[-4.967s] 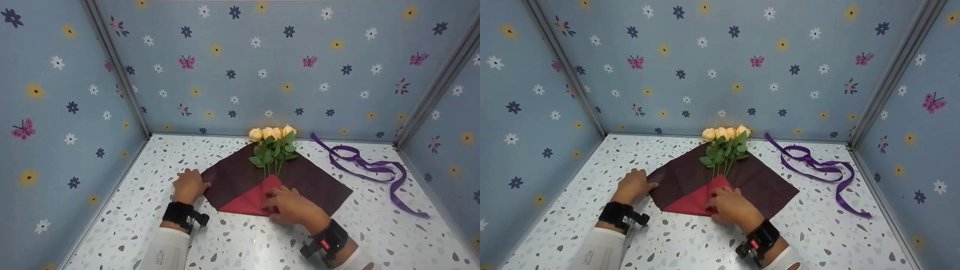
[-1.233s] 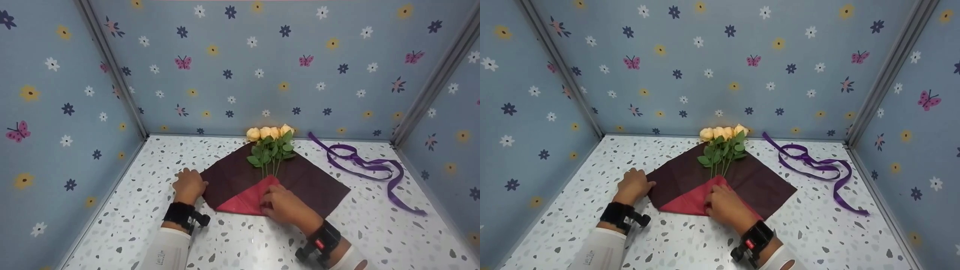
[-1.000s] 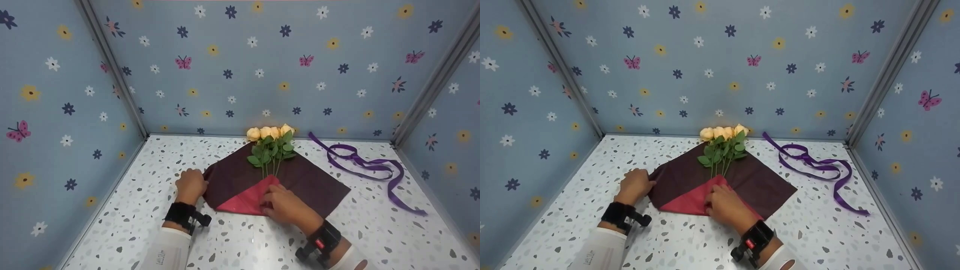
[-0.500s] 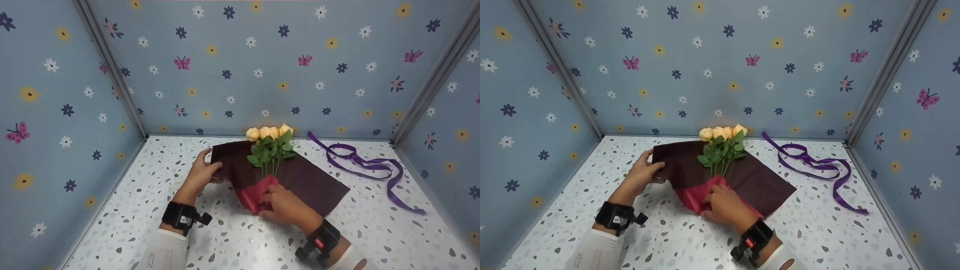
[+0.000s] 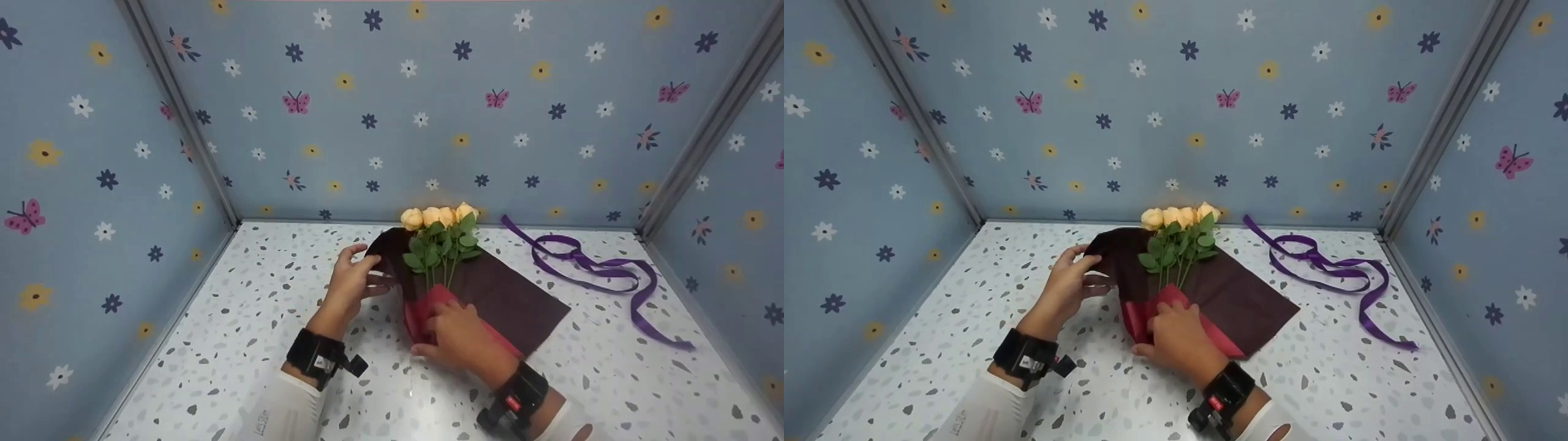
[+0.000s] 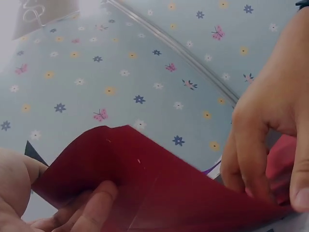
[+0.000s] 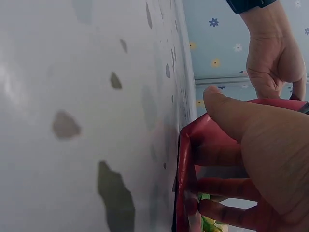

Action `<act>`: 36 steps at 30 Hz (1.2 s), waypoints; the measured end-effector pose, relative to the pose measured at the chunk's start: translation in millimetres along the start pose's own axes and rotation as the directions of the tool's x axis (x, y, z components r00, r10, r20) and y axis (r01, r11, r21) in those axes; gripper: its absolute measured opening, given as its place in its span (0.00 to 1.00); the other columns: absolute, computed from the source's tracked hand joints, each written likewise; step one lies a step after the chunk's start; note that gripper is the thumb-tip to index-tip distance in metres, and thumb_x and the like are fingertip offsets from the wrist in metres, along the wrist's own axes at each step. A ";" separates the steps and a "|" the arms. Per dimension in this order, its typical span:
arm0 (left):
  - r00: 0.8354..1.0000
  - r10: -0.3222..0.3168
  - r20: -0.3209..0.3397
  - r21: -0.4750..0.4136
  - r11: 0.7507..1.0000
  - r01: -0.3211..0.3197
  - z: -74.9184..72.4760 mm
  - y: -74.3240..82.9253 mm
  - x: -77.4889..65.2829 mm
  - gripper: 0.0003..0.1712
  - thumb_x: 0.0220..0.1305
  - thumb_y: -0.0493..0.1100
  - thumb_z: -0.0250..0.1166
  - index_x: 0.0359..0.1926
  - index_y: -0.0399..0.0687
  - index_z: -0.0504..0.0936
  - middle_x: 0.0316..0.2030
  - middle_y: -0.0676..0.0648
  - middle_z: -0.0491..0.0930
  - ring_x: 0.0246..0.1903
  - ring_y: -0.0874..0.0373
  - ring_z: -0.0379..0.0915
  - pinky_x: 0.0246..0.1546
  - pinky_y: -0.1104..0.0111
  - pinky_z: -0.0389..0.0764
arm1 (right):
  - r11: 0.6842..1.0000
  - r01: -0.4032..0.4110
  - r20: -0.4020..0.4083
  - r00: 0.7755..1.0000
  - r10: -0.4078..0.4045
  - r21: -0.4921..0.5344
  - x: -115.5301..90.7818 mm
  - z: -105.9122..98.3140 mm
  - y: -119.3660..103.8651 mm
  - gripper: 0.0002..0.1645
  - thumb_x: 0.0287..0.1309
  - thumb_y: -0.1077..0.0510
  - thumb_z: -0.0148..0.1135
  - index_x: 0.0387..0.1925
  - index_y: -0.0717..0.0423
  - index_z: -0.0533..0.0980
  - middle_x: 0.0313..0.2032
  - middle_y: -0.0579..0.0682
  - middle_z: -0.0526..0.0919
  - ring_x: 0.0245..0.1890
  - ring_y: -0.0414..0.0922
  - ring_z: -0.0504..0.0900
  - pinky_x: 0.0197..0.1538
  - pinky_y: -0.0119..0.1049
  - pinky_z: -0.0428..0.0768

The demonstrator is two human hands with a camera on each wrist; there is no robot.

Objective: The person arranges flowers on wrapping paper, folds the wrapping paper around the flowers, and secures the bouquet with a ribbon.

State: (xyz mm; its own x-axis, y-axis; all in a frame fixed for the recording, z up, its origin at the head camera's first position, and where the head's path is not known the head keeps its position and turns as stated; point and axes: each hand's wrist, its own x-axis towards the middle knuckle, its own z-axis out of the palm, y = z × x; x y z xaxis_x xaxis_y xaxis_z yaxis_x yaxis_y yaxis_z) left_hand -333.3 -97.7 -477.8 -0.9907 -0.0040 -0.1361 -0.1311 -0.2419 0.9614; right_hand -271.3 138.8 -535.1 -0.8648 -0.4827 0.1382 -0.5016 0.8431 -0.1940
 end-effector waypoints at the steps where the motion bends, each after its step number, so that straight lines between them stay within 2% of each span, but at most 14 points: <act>1: 1.000 0.000 -0.001 -0.005 1.000 0.000 1.2 0.3 -0.4 0.31 0.74 0.43 0.63 0.73 0.49 0.64 0.39 0.39 0.90 0.29 0.48 0.91 0.33 0.57 0.91 | 1.000 0.009 -0.014 1.000 -0.009 -0.006 0.8 0.9 -0.6 0.28 0.56 0.24 0.70 0.31 0.42 0.88 0.50 0.47 0.84 0.54 0.51 0.77 0.58 0.70 0.76; 7: 1.000 0.012 0.001 -0.026 1.000 -0.012 6.9 0.7 -1.5 0.29 0.73 0.42 0.63 0.70 0.47 0.66 0.41 0.39 0.89 0.29 0.49 0.91 0.32 0.58 0.91 | 1.000 0.021 -0.036 0.999 -0.020 0.012 3.4 1.2 -4.4 0.25 0.61 0.28 0.69 0.29 0.44 0.87 0.47 0.49 0.87 0.52 0.51 0.80 0.63 0.65 0.77; 9: 1.000 0.017 0.008 -0.038 0.999 -0.017 8.1 -0.2 -1.4 0.27 0.73 0.42 0.63 0.69 0.47 0.67 0.41 0.39 0.89 0.30 0.48 0.91 0.32 0.59 0.91 | 0.999 0.011 -0.029 1.000 -0.009 0.048 4.1 0.3 -5.8 0.26 0.62 0.29 0.68 0.29 0.46 0.85 0.44 0.49 0.87 0.47 0.50 0.82 0.57 0.58 0.81; 12: 0.999 0.024 0.030 -0.052 0.998 -0.022 9.6 -1.7 -1.0 0.26 0.73 0.42 0.63 0.68 0.46 0.67 0.42 0.40 0.89 0.31 0.48 0.91 0.32 0.59 0.91 | 0.987 -0.012 -0.048 0.999 0.020 0.162 5.1 -0.7 -7.5 0.24 0.64 0.35 0.70 0.25 0.47 0.82 0.34 0.47 0.85 0.36 0.44 0.82 0.41 0.43 0.83; 14: 0.999 0.028 0.042 -0.051 0.998 -0.026 10.1 -2.6 -0.7 0.26 0.73 0.42 0.63 0.67 0.46 0.67 0.43 0.40 0.89 0.32 0.48 0.91 0.33 0.60 0.91 | 0.971 -0.015 -0.077 0.996 0.034 0.238 5.9 -1.1 -7.9 0.23 0.65 0.42 0.70 0.20 0.48 0.77 0.26 0.42 0.78 0.26 0.38 0.75 0.28 0.34 0.75; 16: 0.998 0.036 0.053 -0.043 0.999 -0.033 10.5 -3.0 -0.7 0.27 0.73 0.44 0.65 0.68 0.47 0.67 0.45 0.39 0.88 0.34 0.48 0.91 0.34 0.60 0.91 | 0.951 -0.013 -0.106 0.993 0.048 0.310 6.5 -0.9 -7.2 0.23 0.65 0.50 0.70 0.17 0.48 0.72 0.21 0.39 0.71 0.21 0.35 0.69 0.23 0.29 0.70; 19: 0.996 0.056 0.070 -0.007 0.998 -0.055 11.9 -3.1 -1.6 0.31 0.74 0.52 0.66 0.70 0.49 0.65 0.51 0.37 0.87 0.37 0.47 0.91 0.36 0.59 0.91 | 0.923 -0.024 -0.132 0.988 0.080 0.384 7.6 -0.6 -4.1 0.25 0.62 0.57 0.69 0.14 0.48 0.67 0.17 0.36 0.64 0.18 0.33 0.64 0.21 0.27 0.64; 23: 0.993 0.098 0.070 0.105 0.989 -0.105 14.9 -8.2 -1.7 0.29 0.76 0.58 0.63 0.68 0.49 0.69 0.52 0.35 0.84 0.42 0.48 0.88 0.35 0.58 0.91 | 0.870 -0.127 -0.097 0.976 0.196 0.476 8.3 -2.9 2.8 0.21 0.55 0.59 0.70 0.14 0.48 0.68 0.16 0.38 0.66 0.18 0.35 0.66 0.22 0.30 0.63; 25: 0.992 0.107 0.062 0.209 0.971 -0.118 16.5 -15.6 -1.1 0.22 0.77 0.53 0.61 0.63 0.47 0.73 0.49 0.37 0.83 0.42 0.50 0.85 0.34 0.59 0.91 | 0.825 -0.201 -0.042 0.964 0.262 0.529 8.0 -5.0 7.0 0.16 0.53 0.59 0.69 0.16 0.49 0.72 0.17 0.39 0.72 0.20 0.37 0.71 0.24 0.31 0.69; 27: 0.992 0.099 0.082 0.359 0.925 -0.122 17.5 -26.4 -0.7 0.17 0.74 0.45 0.60 0.59 0.45 0.77 0.46 0.40 0.81 0.41 0.52 0.83 0.34 0.61 0.90 | 0.747 -0.257 0.038 0.954 0.297 0.613 7.8 -5.9 11.0 0.07 0.53 0.60 0.67 0.22 0.54 0.78 0.21 0.43 0.81 0.24 0.39 0.80 0.29 0.33 0.78; 29: 0.985 0.092 0.146 0.530 0.833 -0.157 18.4 -38.6 -0.4 0.17 0.68 0.39 0.60 0.56 0.41 0.79 0.45 0.42 0.82 0.41 0.54 0.81 0.38 0.63 0.88 | 0.638 -0.308 0.127 0.941 0.314 0.706 8.2 -6.3 15.6 0.06 0.55 0.60 0.65 0.32 0.60 0.81 0.27 0.50 0.89 0.30 0.43 0.88 0.36 0.36 0.87; 32: 0.959 0.056 0.278 0.691 0.682 -0.240 20.6 -55.4 -2.8 0.19 0.64 0.36 0.63 0.56 0.39 0.81 0.48 0.41 0.84 0.44 0.53 0.83 0.45 0.62 0.86 | 0.446 -0.361 0.245 0.923 0.297 0.819 8.6 -5.8 21.4 0.17 0.56 0.61 0.63 0.45 0.69 0.79 0.38 0.60 0.91 0.37 0.51 0.93 0.42 0.44 0.91; 34: 0.932 0.043 0.359 0.725 0.616 -0.308 23.2 -63.3 -5.2 0.20 0.64 0.38 0.67 0.56 0.39 0.82 0.52 0.40 0.84 0.49 0.51 0.83 0.51 0.60 0.85 | 0.342 -0.383 0.300 0.915 0.270 0.858 8.4 -6.1 25.2 0.23 0.57 0.61 0.63 0.53 0.71 0.77 0.45 0.64 0.90 0.42 0.55 0.93 0.45 0.48 0.91; 36: 0.912 0.030 0.409 0.731 0.587 -0.347 26.7 -68.4 -8.4 0.20 0.65 0.40 0.69 0.57 0.41 0.82 0.55 0.40 0.83 0.53 0.47 0.83 0.54 0.56 0.85 | 0.282 -0.400 0.341 0.910 0.236 0.872 7.7 -6.2 28.1 0.27 0.58 0.61 0.63 0.58 0.71 0.75 0.50 0.66 0.88 0.45 0.58 0.92 0.47 0.51 0.91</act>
State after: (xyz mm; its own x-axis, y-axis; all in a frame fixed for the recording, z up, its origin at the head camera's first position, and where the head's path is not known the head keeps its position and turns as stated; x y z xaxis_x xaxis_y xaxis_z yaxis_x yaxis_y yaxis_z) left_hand -317.0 -55.2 -536.1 -0.9227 0.3856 0.0023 0.2396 0.5687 0.7868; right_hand -291.9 160.3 -533.4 -0.9131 -0.3213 -0.2510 0.1844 0.2237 -0.9571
